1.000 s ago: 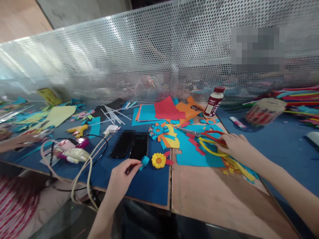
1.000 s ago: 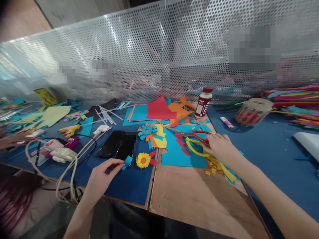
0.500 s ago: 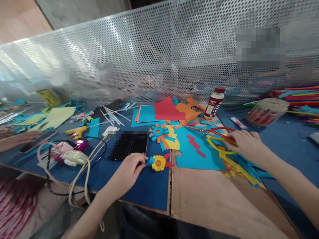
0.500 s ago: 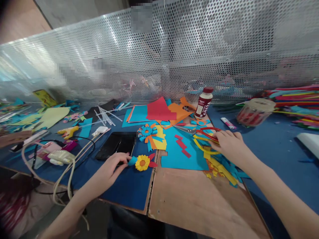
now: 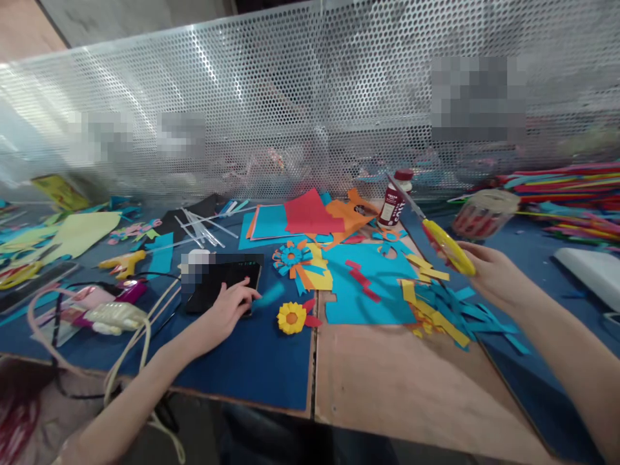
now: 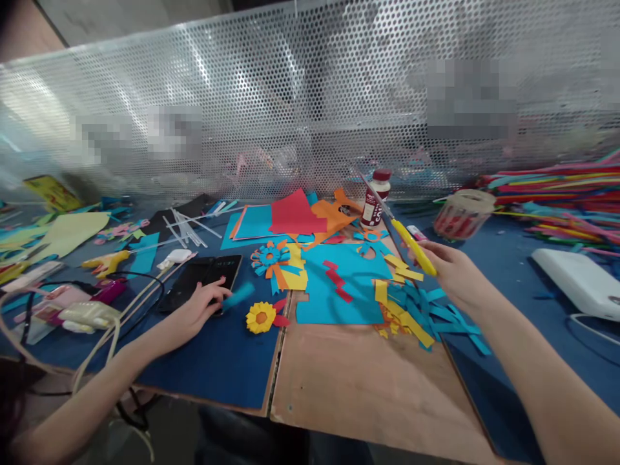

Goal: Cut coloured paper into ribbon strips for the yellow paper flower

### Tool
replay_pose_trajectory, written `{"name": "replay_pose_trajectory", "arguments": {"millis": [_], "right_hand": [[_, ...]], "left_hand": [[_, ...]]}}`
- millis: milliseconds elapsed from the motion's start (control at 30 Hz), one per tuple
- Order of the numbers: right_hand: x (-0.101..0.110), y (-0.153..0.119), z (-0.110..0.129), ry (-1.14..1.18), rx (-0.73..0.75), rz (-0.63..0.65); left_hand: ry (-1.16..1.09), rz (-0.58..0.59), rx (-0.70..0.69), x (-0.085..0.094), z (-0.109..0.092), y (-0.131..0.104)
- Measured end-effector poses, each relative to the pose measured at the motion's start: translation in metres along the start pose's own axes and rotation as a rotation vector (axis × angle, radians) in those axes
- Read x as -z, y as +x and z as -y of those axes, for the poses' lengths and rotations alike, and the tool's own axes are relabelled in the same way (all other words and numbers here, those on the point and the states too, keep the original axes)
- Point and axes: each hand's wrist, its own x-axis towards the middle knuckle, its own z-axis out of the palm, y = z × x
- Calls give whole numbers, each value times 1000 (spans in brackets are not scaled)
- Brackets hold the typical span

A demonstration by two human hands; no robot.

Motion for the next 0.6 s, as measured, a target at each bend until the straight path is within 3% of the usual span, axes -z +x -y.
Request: {"name": "replay_pose_trajectory", "arguments": {"millis": [133,233,300,433,600], "right_hand": [[-12,-9,0,267,-85,97],[-26,-18,2,297,-141,202],[-37,-23,3,339,-127,243],[-54,-30,5,311,-76,286],[-63,-39,12,252,-137,245]], "left_hand": [[-40,-53,52,16,17,5],[-68,-174,44,26,6,-2],[-112,-248,121,26,-9,-13],[-158,-263,280,9,-35,-36],[150,-337,249,-20,-48,-50]]}}
